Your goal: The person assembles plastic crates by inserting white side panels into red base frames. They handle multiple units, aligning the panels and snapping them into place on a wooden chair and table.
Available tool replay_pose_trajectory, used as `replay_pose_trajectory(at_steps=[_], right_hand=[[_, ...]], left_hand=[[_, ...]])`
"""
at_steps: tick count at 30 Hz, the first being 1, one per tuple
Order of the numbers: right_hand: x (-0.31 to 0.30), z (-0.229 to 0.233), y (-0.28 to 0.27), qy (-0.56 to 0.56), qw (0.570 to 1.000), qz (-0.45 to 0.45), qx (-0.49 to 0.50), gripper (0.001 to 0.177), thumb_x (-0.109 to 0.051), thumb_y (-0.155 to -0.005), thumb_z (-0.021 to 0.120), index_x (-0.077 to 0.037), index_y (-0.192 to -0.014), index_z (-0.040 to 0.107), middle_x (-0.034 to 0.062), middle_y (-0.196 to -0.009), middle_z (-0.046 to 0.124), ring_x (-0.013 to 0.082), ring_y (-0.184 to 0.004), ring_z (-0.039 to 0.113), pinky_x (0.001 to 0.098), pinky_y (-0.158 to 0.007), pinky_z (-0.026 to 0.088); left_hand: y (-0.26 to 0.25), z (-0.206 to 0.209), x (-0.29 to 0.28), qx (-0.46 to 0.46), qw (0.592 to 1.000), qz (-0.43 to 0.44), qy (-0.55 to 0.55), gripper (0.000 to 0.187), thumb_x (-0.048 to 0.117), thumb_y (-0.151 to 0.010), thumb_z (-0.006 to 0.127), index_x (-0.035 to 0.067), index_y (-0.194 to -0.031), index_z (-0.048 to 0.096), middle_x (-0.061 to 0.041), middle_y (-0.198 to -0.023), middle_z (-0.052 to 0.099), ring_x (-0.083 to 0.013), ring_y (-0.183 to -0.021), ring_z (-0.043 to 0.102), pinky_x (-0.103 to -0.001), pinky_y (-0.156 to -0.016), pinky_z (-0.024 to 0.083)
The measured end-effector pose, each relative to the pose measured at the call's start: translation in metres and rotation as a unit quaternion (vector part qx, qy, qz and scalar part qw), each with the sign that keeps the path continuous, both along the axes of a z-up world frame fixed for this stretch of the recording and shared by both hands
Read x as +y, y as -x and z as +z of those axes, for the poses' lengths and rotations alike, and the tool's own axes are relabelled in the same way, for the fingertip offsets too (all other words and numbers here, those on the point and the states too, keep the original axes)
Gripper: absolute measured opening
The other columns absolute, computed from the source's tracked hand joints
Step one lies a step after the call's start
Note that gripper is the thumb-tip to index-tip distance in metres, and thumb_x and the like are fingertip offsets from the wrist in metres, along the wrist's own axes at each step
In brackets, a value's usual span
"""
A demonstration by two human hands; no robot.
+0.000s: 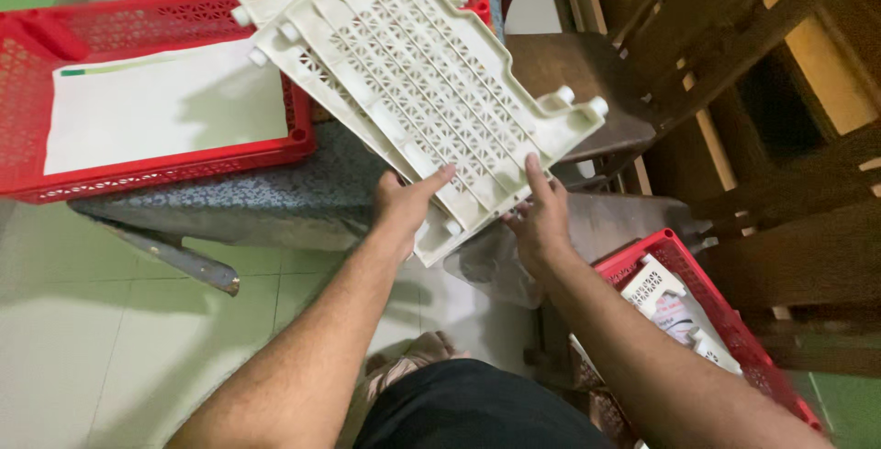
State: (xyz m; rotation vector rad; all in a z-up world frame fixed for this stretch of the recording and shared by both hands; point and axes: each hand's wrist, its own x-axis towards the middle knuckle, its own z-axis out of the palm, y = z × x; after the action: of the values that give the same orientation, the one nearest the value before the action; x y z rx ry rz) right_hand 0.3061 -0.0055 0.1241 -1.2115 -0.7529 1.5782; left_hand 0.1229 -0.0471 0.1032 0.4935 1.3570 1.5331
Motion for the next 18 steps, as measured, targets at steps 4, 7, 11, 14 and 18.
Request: replay_pose_trajectory(at_steps=[4,7,11,14,18], right_hand=[[-0.008,0.019,0.077,-0.053,0.992,0.112,0.024,0.061,-0.030,-0.086,0.073,-0.008,-0.137,0.047,0.0083,-0.122,0.068,0.0166,-0.098,0.070,0.0326,-0.076,0.058],[-0.006,0.028,0.126,-0.116,0.980,0.162,0.016,0.051,-0.022,-0.085,0.074,-0.002,-0.129,0.055,0.0125,-0.112,0.071,0.0199,-0.090,0.072,0.0362,-0.071,0.061],[0.003,0.030,0.195,-0.101,0.979,0.164,-0.065,0.039,-0.014,-0.084,0.067,0.003,-0.119,0.065,0.0161,-0.097,0.070,0.0267,-0.075,0.063,0.0422,-0.059,0.049],[0.006,0.027,0.246,-0.058,0.981,0.185,-0.027,0.039,-0.011,-0.078,0.064,-0.001,-0.115,0.064,0.0128,-0.099,0.072,0.0238,-0.079,0.070,0.0391,-0.064,0.061],[0.014,0.019,0.310,-0.055,0.973,0.216,-0.062,0.040,-0.016,-0.080,0.063,-0.001,-0.116,0.063,0.0153,-0.098,0.070,0.0263,-0.079,0.068,0.0433,-0.064,0.056]], left_hand=[[0.037,0.018,0.004,-0.060,0.995,0.071,-0.025,0.059,0.022,-0.072,0.089,-0.002,-0.120,0.065,-0.017,-0.117,0.074,-0.0252,-0.101,0.072,-0.041,-0.086,0.059],[0.081,0.027,-0.002,-0.105,0.986,0.124,0.031,0.064,0.023,-0.075,0.089,0.001,-0.125,0.056,-0.017,-0.122,0.070,-0.0265,-0.108,0.070,-0.047,-0.091,0.060],[0.143,0.027,-0.011,-0.115,0.985,0.131,0.011,0.064,0.025,-0.075,0.088,-0.002,-0.126,0.061,-0.017,-0.122,0.071,-0.0280,-0.109,0.071,-0.049,-0.090,0.060],[0.190,0.020,-0.017,-0.138,0.981,0.132,-0.021,0.063,0.025,-0.074,0.087,0.000,-0.127,0.064,-0.015,-0.120,0.073,-0.0274,-0.106,0.072,-0.049,-0.087,0.060],[0.252,0.011,-0.024,-0.164,0.981,0.084,-0.060,0.062,0.030,-0.077,0.086,0.003,-0.129,0.065,-0.011,-0.121,0.074,-0.0253,-0.106,0.072,-0.045,-0.087,0.061]])
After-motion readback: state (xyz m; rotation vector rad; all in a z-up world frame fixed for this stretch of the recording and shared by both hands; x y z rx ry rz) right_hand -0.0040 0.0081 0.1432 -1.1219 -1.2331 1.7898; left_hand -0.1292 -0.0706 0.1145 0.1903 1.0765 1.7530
